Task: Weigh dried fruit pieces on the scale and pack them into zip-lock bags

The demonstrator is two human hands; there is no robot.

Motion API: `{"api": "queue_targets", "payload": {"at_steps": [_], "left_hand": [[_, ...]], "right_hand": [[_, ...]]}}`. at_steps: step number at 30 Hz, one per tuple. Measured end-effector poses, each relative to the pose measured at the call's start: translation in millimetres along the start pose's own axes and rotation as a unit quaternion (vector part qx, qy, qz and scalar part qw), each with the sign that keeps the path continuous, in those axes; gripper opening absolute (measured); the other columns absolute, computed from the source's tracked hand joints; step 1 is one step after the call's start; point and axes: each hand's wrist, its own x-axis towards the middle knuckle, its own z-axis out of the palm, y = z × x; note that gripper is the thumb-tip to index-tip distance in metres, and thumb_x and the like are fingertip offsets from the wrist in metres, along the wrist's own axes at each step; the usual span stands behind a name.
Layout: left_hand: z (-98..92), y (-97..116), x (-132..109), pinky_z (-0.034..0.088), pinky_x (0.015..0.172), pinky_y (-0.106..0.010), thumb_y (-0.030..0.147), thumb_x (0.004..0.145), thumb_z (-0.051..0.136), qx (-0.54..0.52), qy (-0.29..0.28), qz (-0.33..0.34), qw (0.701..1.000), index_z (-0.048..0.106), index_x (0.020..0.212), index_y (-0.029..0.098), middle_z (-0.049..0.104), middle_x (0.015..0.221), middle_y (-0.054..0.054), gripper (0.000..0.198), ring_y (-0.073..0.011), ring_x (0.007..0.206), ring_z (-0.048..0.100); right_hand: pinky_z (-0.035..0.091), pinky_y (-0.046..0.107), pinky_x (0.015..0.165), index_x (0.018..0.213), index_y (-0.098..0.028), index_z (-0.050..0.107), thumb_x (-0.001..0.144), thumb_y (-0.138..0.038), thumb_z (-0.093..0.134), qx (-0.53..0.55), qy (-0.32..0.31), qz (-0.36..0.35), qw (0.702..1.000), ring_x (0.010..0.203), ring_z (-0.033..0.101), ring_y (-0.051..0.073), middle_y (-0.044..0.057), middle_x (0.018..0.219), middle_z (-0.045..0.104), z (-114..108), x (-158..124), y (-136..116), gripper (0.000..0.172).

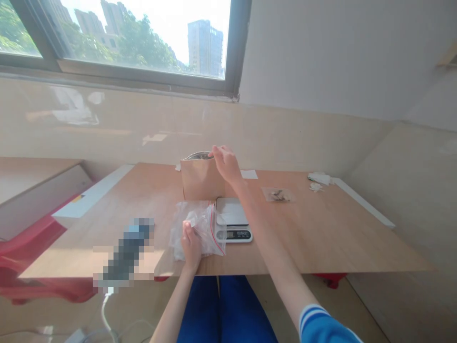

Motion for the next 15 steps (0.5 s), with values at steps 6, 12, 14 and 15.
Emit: {"api": "queue_targets", "payload": {"at_steps": [6,12,14,15], "left_hand": [[0.5,3,-3,0.041,0.059,-0.031,0.066,0.081,0.032,0.002,0.007,0.048,0.999,0.034,0.067,0.024,0.040,0.060,0.002,0.044,-0.0157,0.058,0.043],[1.0,14,-9,0.042,0.053,-0.033,0.072,0.076,0.036,-0.012,-0.030,0.078,0.996,0.036,0.071,0.024,0.040,0.060,0.002,0.048,-0.0160,0.053,0.042],[1.2,21,-11,0.043,0.052,-0.033,0.069,0.079,0.036,-0.017,-0.039,0.079,0.996,0.037,0.075,0.024,0.042,0.061,0.001,0.045,-0.0161,0.053,0.044],[1.4,24,-11,0.043,0.052,-0.033,0.067,0.079,0.037,-0.020,-0.045,0.079,0.996,0.037,0.076,0.023,0.043,0.061,0.001,0.044,-0.0161,0.053,0.045]], "right_hand": [[0.042,0.025,0.069,0.084,-0.019,0.064,0.085,-0.048,0.049,0.112,-0.225,0.127,0.960,0.077,0.058,0.014,0.002,0.083,0.065,-9,-96,-11,0.033],[0.043,0.025,0.065,0.073,-0.019,0.063,0.083,-0.043,0.052,0.205,-0.104,0.237,0.944,0.065,0.057,0.014,0.000,0.064,0.061,-12,-131,7,0.028],[0.044,0.026,0.066,0.077,-0.019,0.063,0.081,-0.051,0.052,0.231,-0.087,0.233,0.940,0.067,0.058,0.015,0.001,0.067,0.062,-17,-132,9,0.035],[0.045,0.026,0.067,0.080,-0.018,0.064,0.082,-0.055,0.048,0.243,-0.100,0.219,0.940,0.071,0.059,0.015,0.003,0.073,0.063,-19,-133,8,0.040]]}}
